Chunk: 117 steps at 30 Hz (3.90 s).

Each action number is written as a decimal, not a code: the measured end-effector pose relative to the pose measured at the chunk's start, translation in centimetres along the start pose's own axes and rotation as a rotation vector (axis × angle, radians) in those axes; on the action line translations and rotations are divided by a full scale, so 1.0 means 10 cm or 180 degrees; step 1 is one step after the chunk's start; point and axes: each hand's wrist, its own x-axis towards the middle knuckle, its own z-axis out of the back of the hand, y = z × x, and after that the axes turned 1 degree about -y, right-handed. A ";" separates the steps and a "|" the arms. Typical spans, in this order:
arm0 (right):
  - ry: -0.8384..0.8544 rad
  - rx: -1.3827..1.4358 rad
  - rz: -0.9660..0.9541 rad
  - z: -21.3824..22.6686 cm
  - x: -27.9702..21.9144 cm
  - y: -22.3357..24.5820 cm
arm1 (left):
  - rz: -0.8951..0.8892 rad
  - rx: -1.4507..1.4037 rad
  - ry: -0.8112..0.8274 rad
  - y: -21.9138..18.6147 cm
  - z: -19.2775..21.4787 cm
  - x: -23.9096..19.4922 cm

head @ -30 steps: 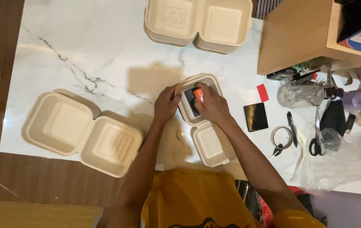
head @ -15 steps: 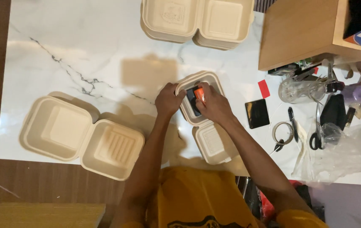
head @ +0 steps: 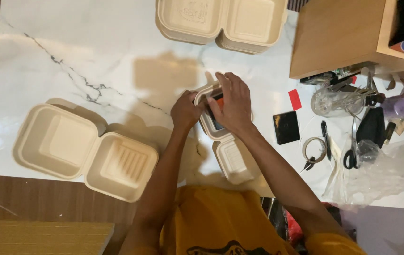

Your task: Stamping logos onto the inside lids of biodegradable takeaway food containers.

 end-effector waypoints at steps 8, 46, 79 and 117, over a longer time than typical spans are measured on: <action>0.0069 -0.0270 0.0392 -0.22 0.04 -0.12 | 0.0281 0.0285 0.0280 -0.02 -0.03 -0.02; 0.0870 0.0191 -0.0432 -0.13 0.34 -0.06 | -0.0405 0.0303 0.0282 -0.01 0.03 0.13; -0.0966 0.0041 -0.1590 0.66 -1.42 -1.87 | -0.0785 -0.0750 -0.0264 -0.30 0.38 -0.04; 0.0248 -0.1078 0.0161 -0.02 0.93 -0.61 | 0.0179 0.1215 -0.0494 0.38 1.88 -2.26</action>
